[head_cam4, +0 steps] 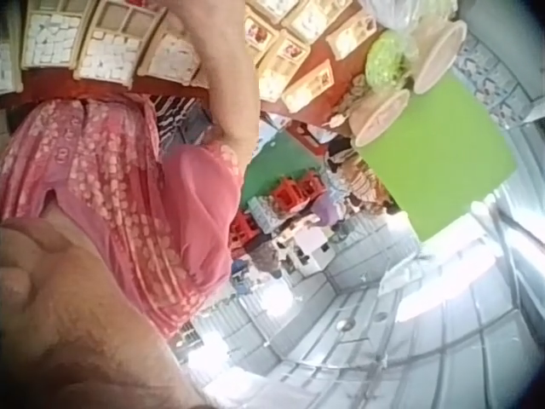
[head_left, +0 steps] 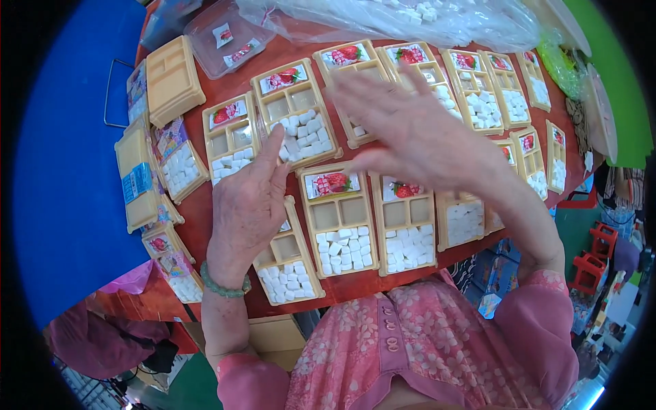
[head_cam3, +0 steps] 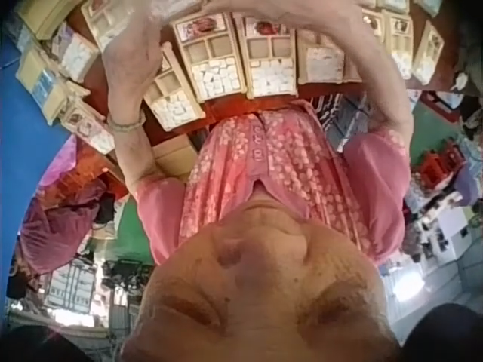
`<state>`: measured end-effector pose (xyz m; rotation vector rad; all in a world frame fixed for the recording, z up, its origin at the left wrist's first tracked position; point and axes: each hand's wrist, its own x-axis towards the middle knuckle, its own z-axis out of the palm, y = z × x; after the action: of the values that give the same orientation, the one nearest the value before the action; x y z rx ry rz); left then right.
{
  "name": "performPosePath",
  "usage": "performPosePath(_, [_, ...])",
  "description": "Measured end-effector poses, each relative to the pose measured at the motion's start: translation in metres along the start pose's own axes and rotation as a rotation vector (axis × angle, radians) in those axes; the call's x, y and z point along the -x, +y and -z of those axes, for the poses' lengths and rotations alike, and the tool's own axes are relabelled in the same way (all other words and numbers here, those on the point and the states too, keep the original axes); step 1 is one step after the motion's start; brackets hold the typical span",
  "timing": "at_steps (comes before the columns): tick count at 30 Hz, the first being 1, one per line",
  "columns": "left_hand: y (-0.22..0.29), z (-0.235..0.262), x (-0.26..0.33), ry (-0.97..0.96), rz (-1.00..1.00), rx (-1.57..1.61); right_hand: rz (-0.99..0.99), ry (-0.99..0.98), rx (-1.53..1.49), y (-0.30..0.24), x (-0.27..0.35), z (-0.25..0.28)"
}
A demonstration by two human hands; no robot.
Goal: Packaging small white square items into partitioned plastic trays on a factory work table.
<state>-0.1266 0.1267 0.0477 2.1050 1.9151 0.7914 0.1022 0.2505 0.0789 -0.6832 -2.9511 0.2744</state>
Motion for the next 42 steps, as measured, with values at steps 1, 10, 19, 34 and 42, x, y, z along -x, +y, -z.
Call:
performPosePath(1, [0.001, 0.003, 0.002, 0.005, 0.030, 0.071, -0.075, -0.025, 0.046, 0.010, 0.004, 0.005])
performPosePath(10, [0.002, 0.013, -0.002, 0.015, 0.079, 0.265, -0.055, -0.006, 0.088, 0.034, 0.014, -0.007])
performPosePath(19, [0.019, 0.025, -0.010, -0.106, 0.108, 0.277, -0.059, 0.011, 0.140, 0.042, 0.025, -0.001])
performPosePath(34, [0.018, -0.005, -0.017, -0.050, 0.003, 0.340, -0.036, -0.116, 0.080, 0.028, 0.044, -0.008])
performPosePath(42, [0.012, -0.001, -0.009, -0.051, -0.016, 0.296, -0.002, -0.071, 0.069, 0.021, 0.037, -0.004])
